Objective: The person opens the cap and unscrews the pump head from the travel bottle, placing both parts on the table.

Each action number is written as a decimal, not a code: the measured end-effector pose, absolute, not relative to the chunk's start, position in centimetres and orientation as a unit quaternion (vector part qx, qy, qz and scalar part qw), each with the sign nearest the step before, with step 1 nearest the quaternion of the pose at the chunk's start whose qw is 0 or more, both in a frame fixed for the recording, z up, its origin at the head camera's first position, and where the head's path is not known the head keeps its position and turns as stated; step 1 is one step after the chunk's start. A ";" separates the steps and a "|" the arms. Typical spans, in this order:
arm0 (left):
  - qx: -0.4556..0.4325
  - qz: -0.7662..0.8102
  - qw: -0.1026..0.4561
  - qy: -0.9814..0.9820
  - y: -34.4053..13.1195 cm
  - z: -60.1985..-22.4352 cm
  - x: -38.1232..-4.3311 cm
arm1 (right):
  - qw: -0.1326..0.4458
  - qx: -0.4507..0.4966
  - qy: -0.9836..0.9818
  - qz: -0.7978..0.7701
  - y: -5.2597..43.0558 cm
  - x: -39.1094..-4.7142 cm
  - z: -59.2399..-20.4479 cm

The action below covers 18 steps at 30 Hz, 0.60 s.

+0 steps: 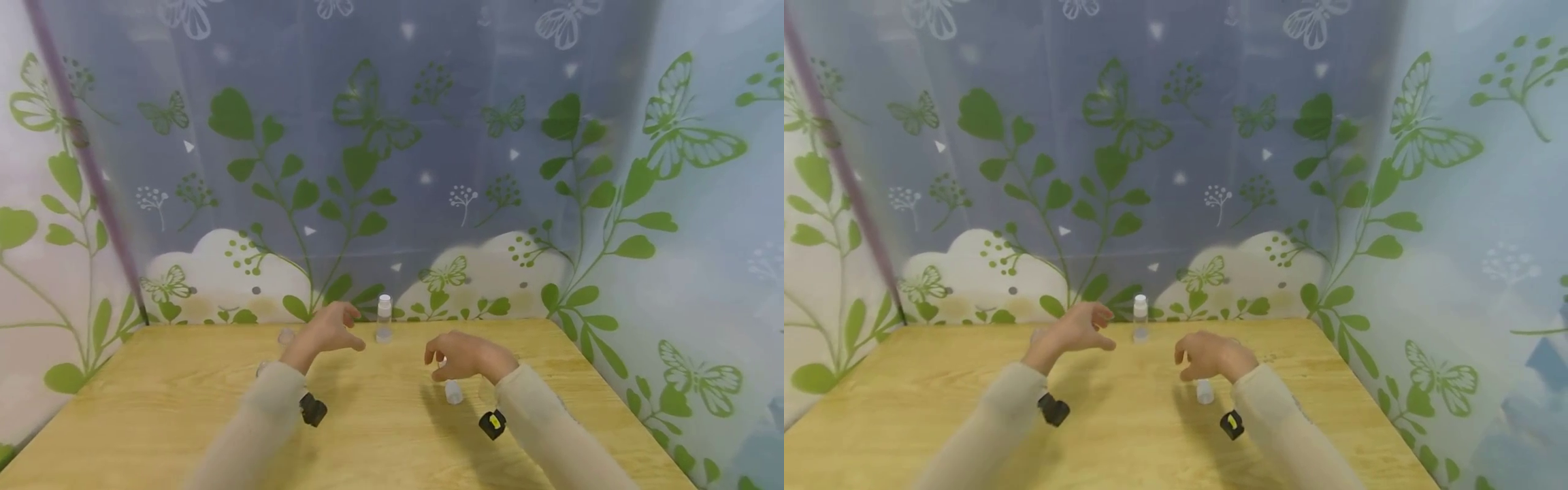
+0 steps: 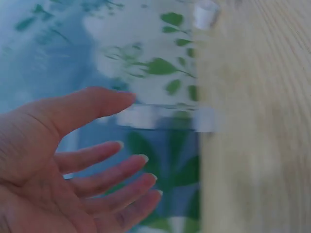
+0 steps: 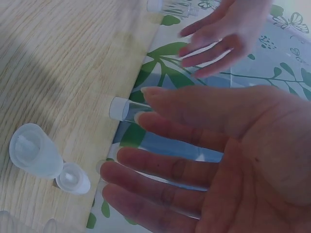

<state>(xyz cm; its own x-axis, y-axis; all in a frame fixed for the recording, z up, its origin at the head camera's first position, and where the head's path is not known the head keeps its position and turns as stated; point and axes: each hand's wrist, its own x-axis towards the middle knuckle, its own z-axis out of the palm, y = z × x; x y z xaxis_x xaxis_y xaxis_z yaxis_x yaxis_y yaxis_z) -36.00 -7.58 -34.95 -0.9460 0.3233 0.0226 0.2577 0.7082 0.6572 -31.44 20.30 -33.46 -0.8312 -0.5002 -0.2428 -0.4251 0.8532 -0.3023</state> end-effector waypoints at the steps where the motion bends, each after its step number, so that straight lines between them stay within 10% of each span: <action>1: 0.151 0.358 0.050 0.920 -7.2 -35.6 -36.7 | 0.160 -0.241 0.950 -0.119 20.3 -31.4 -33.5; 18: 0.067 0.447 0.076 0.889 -2.8 -41.1 -43.0 | 0.174 -0.235 0.948 -0.124 20.3 -31.0 -33.0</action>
<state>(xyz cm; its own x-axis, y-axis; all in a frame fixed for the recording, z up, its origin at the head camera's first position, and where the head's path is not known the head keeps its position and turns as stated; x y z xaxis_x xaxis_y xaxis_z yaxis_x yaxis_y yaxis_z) -42.98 -2.79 -41.06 -0.9795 0.1873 -0.0748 0.0515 0.5911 0.8050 -31.00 20.33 -33.01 -0.8293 -0.4880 -0.2721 -0.4017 0.8593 -0.3165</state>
